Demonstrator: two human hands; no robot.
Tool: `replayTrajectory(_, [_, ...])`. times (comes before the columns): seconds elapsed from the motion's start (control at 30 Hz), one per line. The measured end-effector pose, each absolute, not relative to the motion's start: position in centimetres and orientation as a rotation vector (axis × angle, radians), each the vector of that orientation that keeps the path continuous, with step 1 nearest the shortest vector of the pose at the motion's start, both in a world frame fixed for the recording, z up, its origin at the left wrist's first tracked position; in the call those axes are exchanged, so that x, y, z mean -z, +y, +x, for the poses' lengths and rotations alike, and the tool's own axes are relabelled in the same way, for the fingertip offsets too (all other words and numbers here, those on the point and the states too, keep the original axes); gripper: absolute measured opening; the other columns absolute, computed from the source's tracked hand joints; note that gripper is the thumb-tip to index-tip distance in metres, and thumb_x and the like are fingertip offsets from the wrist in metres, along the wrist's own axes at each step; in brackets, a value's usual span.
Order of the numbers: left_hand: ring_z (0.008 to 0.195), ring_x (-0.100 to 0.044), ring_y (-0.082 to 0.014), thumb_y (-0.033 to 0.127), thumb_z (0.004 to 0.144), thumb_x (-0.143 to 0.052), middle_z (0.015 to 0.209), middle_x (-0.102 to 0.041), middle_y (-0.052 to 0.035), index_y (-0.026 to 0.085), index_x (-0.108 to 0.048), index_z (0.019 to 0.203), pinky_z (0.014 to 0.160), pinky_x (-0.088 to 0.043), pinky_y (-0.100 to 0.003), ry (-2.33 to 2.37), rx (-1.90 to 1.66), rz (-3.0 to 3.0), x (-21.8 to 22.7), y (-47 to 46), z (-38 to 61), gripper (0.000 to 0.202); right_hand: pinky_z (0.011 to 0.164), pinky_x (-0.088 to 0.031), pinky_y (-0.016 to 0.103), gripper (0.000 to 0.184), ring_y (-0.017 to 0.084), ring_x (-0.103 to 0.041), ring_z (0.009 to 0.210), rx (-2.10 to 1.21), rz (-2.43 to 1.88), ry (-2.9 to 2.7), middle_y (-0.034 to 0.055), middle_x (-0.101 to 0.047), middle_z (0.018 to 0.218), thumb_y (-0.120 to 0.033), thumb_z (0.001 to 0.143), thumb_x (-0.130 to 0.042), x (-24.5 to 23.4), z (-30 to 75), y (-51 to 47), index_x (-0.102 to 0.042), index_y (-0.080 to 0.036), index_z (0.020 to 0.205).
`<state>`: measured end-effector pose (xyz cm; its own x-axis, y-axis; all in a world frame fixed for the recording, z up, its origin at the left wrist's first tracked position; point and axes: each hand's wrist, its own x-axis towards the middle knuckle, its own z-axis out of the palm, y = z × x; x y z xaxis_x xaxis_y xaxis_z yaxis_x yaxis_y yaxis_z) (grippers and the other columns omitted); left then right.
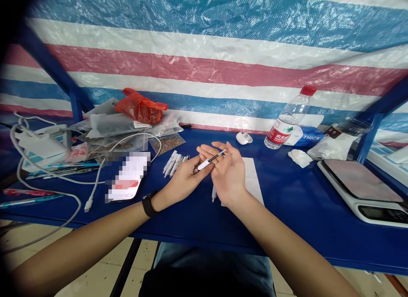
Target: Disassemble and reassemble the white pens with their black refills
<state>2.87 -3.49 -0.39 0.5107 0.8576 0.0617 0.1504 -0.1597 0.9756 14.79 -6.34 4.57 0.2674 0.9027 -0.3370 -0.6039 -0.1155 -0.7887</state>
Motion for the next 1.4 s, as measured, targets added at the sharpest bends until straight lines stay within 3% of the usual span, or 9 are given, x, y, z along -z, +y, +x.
replayTrajectory(0.2, [0.068,-0.049,-0.0134,0.037,0.091,-0.060,0.072,-0.058,0.0005,0.015,-0.062,0.081,0.063,-0.035,-0.026,0.862,-0.813,1.526,0.2,-3.3,2.9,0.025,0.110,-0.051,0.049,0.048,0.028,-0.072,0.112,-1.152,-1.006,-0.691,0.0079,-0.076,0.102,-0.063,0.089,-0.060,-2.9,14.1,-7.0,-0.052,-0.023,0.113])
replayTrajectory(0.3, [0.069,-0.052,-0.0132,0.029,0.088,-0.060,0.073,-0.062,-0.0003,0.014,-0.065,0.078,0.066,-0.038,-0.026,0.783,-0.831,1.416,-0.1,-3.3,2.7,0.018,0.109,-0.052,0.051,0.054,0.029,-0.072,0.113,-1.124,-0.992,-0.835,0.0078,-0.075,0.107,-0.070,0.093,-0.056,-2.3,13.6,-7.2,-0.047,-0.025,0.120])
replayTrajectory(0.43, [0.055,-0.039,-0.0094,0.027,0.085,-0.060,0.056,-0.044,0.0056,0.016,-0.063,0.077,0.058,-0.032,-0.025,0.706,-0.881,1.262,-0.1,-3.4,2.6,0.014,0.111,-0.051,0.048,0.052,0.027,-0.069,0.120,-1.107,-0.942,-0.972,0.0086,-0.073,0.119,-0.070,0.097,-0.053,-2.1,13.6,-7.4,-0.046,-0.026,0.124])
replayTrajectory(0.6, [0.045,-0.024,-0.0061,0.033,0.079,-0.065,0.050,-0.031,0.0105,0.017,-0.061,0.078,0.047,-0.019,-0.024,0.658,-0.882,1.087,-0.3,-3.1,2.5,0.017,0.104,-0.056,0.040,0.037,0.024,-0.067,0.123,-0.922,-1.079,-1.105,0.0077,-0.071,0.121,-0.056,0.098,-0.057,-3.1,15.4,-7.2,-0.060,-0.024,0.116])
replayTrajectory(0.7, [0.043,-0.020,-0.0047,0.035,0.077,-0.069,0.049,-0.028,0.0120,0.017,-0.059,0.078,0.045,-0.015,-0.024,0.624,-0.848,1.007,-0.6,-2.8,2.2,0.020,0.087,-0.060,0.032,0.024,0.021,-0.071,0.103,-0.803,-1.323,-1.431,0.0065,-0.072,0.109,-0.043,0.095,-0.065,-3.6,16.8,-7.1,-0.073,-0.022,0.105])
replayTrajectory(0.87, [0.042,-0.017,-0.0034,0.038,0.073,-0.079,0.046,-0.026,0.0131,0.017,-0.056,0.073,0.044,-0.013,-0.023,0.563,-0.809,0.870,-0.9,-2.4,1.7,0.030,0.068,-0.058,0.023,0.023,0.014,-0.069,0.080,-0.727,-1.321,-1.643,0.0047,-0.070,0.095,-0.032,0.092,-0.068,-3.6,17.9,-7.0,-0.081,-0.023,0.109])
replayTrajectory(1.07, [0.043,-0.017,-0.0037,0.037,0.076,-0.079,0.048,-0.027,0.0120,0.016,-0.061,0.075,0.045,-0.012,-0.023,0.570,-0.806,0.847,-0.5,-2.1,1.6,0.028,0.066,-0.057,0.023,0.016,0.014,-0.069,0.077,-0.590,-1.373,-1.557,0.0041,-0.073,0.090,-0.034,0.089,-0.075,-2.9,17.8,-7.0,-0.083,-0.024,0.097])
replayTrajectory(1.23, [0.044,-0.018,-0.0033,0.049,0.076,-0.082,0.049,-0.025,0.0107,0.017,-0.051,0.061,0.046,-0.012,-0.025,0.540,-0.763,0.902,-0.5,-2.2,1.6,0.046,0.071,-0.060,0.026,0.024,0.016,-0.072,0.078,-0.607,-1.366,-1.466,0.0051,-0.073,0.087,-0.043,0.090,-0.074,-2.7,17.3,-7.0,-0.079,-0.019,0.090])
replayTrajectory(1.4, [0.044,-0.018,-0.0049,0.055,0.084,-0.074,0.049,-0.024,0.0102,0.015,-0.067,0.073,0.047,-0.013,-0.026,0.476,-0.632,1.024,-0.6,-2.7,1.6,0.043,0.066,-0.060,0.025,0.030,0.014,-0.071,0.070,-0.679,-1.274,-1.247,0.0043,-0.074,0.085,-0.047,0.085,-0.079,-3.7,17.6,-6.6,-0.071,-0.018,0.085])
